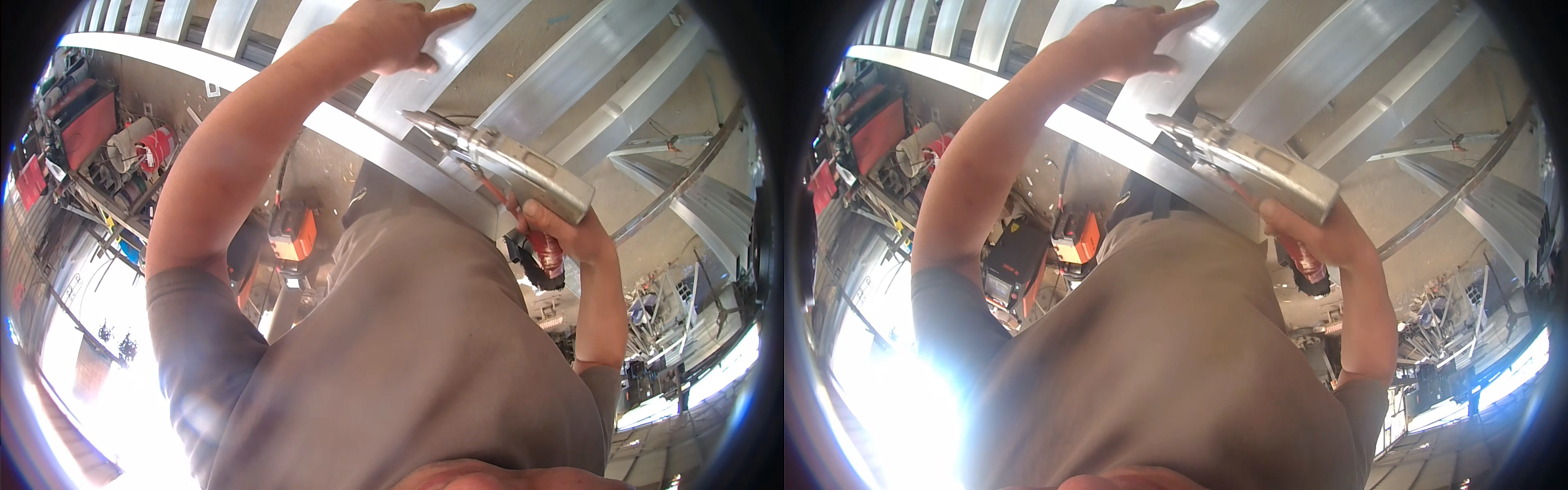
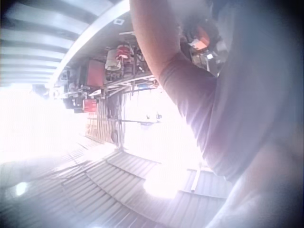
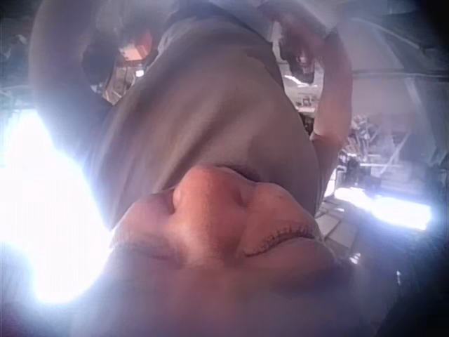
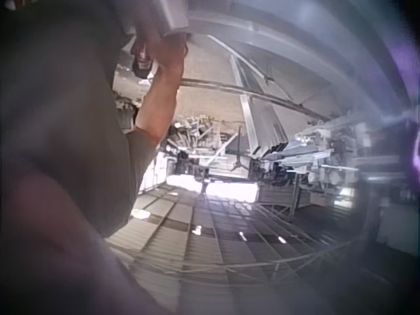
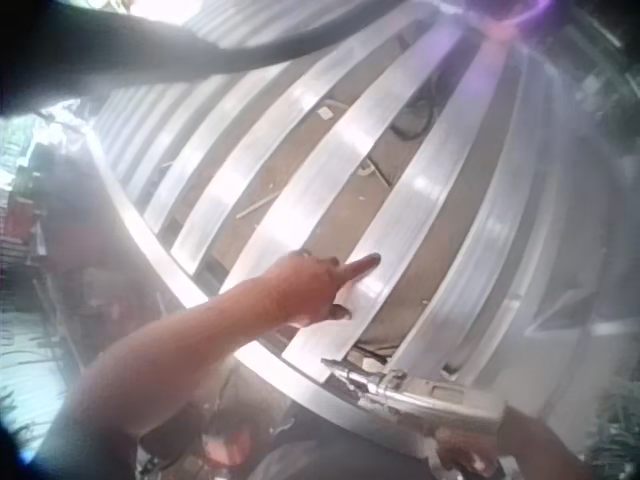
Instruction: The person places multiple long metal slats into a curved metal frame, aligning them one by one. Then the person uses a handheld rivet gun to fasten the slats to the frame at several points.
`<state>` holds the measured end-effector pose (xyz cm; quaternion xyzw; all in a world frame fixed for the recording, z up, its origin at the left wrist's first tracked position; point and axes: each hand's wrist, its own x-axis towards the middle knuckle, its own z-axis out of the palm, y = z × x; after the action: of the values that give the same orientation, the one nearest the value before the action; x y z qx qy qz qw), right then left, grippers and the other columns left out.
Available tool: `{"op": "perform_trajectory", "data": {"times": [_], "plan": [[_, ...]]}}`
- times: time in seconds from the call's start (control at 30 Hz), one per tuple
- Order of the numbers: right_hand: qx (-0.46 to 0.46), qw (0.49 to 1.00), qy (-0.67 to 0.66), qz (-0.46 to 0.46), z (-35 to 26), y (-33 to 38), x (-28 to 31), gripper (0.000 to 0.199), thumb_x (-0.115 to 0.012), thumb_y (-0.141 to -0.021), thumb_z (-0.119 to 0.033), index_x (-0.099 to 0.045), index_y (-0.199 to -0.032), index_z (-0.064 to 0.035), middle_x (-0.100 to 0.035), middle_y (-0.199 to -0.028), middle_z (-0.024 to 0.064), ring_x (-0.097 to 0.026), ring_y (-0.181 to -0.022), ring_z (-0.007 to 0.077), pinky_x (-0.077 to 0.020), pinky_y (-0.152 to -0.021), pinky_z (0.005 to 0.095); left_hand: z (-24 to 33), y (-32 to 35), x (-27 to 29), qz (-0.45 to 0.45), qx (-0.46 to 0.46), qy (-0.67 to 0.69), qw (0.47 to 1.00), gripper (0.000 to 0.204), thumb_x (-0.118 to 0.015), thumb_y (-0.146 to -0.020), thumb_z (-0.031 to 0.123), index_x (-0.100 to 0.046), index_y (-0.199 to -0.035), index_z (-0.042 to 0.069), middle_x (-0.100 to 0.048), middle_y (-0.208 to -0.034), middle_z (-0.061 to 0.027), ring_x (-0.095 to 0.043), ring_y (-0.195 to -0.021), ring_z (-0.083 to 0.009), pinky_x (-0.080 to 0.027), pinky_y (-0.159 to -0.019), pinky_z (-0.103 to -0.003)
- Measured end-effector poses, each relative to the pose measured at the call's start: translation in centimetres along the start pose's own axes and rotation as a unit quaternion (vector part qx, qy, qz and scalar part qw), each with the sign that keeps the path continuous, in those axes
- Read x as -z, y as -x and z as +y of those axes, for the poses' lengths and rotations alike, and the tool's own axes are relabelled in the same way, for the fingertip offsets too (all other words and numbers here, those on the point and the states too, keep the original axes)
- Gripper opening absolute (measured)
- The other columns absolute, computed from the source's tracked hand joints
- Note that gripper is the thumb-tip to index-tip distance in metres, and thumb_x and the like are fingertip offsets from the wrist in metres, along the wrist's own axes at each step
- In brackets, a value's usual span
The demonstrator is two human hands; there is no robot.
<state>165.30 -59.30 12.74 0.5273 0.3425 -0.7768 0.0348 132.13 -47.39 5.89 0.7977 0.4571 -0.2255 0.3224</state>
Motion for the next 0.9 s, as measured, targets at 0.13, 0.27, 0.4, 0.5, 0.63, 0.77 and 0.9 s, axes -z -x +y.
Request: {"op": "perform_trajectory", "data": {"times": [0.13,0.27,0.4,0.5,0.63,0.77,0.9], "plan": [[0.051,0.997,-0.043,0.038,2.9,3.1,-0.9,0.041,-0.078,-0.098,-0.031,-0.069,-0.124,-0.0015,-0.072,-0.107,0.0064,-0.068,-0.087,0.0133,-0.0573,-0.078,0.0311,-4.7,1.6,0.1,0.234,-0.021,0.127,0.964,0.071,-0.076,-0.093,0.031,-0.047,-0.157,0.022,-0.069,-0.123,-0.019,-0.068,-0.112,-0.0392,-0.056,-0.094,-0.049],[0.106,0.99,-0.066,0.065,4.5,5.1,-2.6,0.057,-0.081,-0.096,-0.033,-0.06,-0.137,0.0,-0.071,-0.113,0.009,-0.068,-0.091,0.0128,-0.0565,-0.082,0.0295,-10.6,4.2,-2.7,0.343,0.052,0.247,0.905,0.084,-0.085,-0.085,0.031,-0.046,-0.158,0.016,-0.061,-0.141,-0.0188,-0.061,-0.129,-0.0397,-0.052,-0.104,-0.05],[0.063,0.993,-0.083,0.047,3.7,5.8,-3.9,0.076,-0.082,-0.095,-0.031,-0.045,-0.153,0.0013,-0.068,-0.118,0.009,-0.064,-0.103,0.0152,-0.0542,-0.089,0.0316,-14.4,7.1,-6.3,0.207,0.151,0.36,0.897,0.092,-0.084,-0.089,0.035,-0.034,-0.164,0.014,-0.056,-0.15,-0.0224,-0.058,-0.136,-0.0362,-0.049,-0.11,-0.047],[0.044,0.993,-0.104,0.028,2.4,5.5,-4.7,0.078,-0.08,-0.096,-0.027,-0.041,-0.157,0.0028,-0.068,-0.118,0.0087,-0.062,-0.099,0.0138,-0.0533,-0.085,0.0309,-15.7,8.2,-8.2,0.164,0.146,0.413,0.884,0.09,-0.082,-0.093,0.039,-0.034,-0.166,0.015,-0.06,-0.146,-0.0215,-0.06,-0.133,-0.0321,-0.051,-0.108,-0.044],[0.064,0.994,-0.09,0.021,1.0,4.5,-5.3,0.077,-0.078,-0.097,-0.025,-0.04,-0.157,0.0039,-0.067,-0.118,0.0088,-0.062,-0.093,0.0119,-0.0533,-0.082,0.03,-16.3,8.7,-9.6,0.128,0.145,0.421,0.886,0.09,-0.083,-0.09,0.048,-0.041,-0.163,0.017,-0.068,-0.134,-0.0198,-0.065,-0.126,-0.0324,-0.051,-0.107,-0.043],[0.061,0.994,-0.093,0.02,0.2,3.6,-5.5,0.079,-0.079,-0.096,-0.027,-0.039,-0.158,0.0042,-0.067,-0.117,0.0086,-0.062,-0.093,0.012,-0.0533,-0.082,0.03,-16.2,8.8,-9.7,0.096,0.15,0.418,0.891,0.088,-0.082,-0.091,0.042,-0.041,-0.162,0.012,-0.064,-0.141,-0.0208,-0.06,-0.132,-0.0298,-0.049,-0.107,-0.041],[0.066,0.991,-0.107,0.039,-0.4,2.8,-6.1,0.08,-0.079,-0.096,-0.028,-0.039,-0.158,0.0036,-0.067,-0.116,0.0085,-0.062,-0.094,0.0118,-0.0533,-0.082,0.0298,-15.7,8.9,-8.8,0.057,0.17,0.413,0.893,0.088,-0.082,-0.092,0.038,-0.04,-0.163,0.009,-0.059,-0.149,-0.022,-0.057,-0.138,-0.0311,-0.048,-0.109,-0.04]]}}
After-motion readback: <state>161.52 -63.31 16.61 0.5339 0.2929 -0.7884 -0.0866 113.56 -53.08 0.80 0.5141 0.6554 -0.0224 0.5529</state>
